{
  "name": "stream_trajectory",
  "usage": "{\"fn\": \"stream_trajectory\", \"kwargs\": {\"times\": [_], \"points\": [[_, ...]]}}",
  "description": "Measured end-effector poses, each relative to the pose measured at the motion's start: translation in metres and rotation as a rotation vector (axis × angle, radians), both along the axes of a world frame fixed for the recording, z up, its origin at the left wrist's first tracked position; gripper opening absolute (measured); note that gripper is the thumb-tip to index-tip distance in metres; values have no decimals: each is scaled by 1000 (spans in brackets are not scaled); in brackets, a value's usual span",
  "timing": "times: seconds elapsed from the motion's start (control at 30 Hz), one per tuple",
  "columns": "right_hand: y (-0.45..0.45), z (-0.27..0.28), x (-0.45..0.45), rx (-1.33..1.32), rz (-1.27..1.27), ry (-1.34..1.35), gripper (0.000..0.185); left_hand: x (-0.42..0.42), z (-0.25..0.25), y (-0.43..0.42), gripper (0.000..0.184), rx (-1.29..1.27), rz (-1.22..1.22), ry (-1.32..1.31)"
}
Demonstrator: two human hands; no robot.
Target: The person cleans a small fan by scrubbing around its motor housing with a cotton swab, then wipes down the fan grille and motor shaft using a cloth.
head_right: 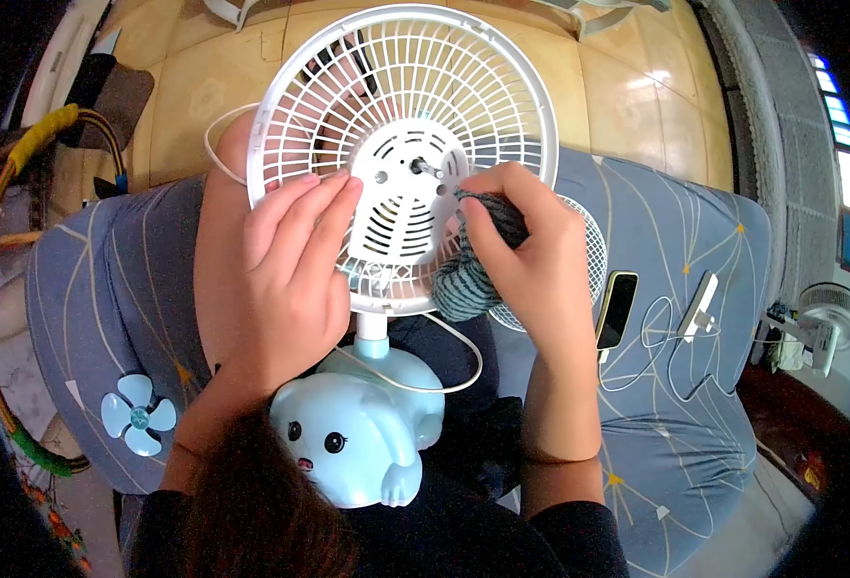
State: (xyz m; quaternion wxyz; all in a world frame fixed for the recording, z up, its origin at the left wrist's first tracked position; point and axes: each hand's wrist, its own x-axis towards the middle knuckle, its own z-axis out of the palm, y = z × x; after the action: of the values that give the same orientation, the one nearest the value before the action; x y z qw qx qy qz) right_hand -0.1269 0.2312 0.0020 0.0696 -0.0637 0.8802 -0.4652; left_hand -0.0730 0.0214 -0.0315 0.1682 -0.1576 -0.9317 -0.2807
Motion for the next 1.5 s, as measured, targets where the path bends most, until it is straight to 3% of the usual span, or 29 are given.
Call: {"fn": "stream_trajectory", "kwargs": {"times": [0.07,0.17,0.27,0.47,0.87,1.37,1.5], "points": [[-4,-3,0,94,40,83,12,2,-5,0,61,26,-17,-22],[-8,-6,-1,177,73,171,15,2,-6,0,61,27,-16,-26],[-10,-4,-2,210,73,171,15,-2,1,2,41,-16,30,20],[-18,-4,0,245,-59,178,14,-2,-3,2,40,-21,28,34],[-13,-14,-4,291,128,344,14,-4,-1,2,40,-44,17,33],[-22,-5,1,385,40,327,11,-3,-1,2,41,-39,11,28],[-20,-6,-1,411,132,377,11,-3,-1,2,39,-44,10,41]]}}
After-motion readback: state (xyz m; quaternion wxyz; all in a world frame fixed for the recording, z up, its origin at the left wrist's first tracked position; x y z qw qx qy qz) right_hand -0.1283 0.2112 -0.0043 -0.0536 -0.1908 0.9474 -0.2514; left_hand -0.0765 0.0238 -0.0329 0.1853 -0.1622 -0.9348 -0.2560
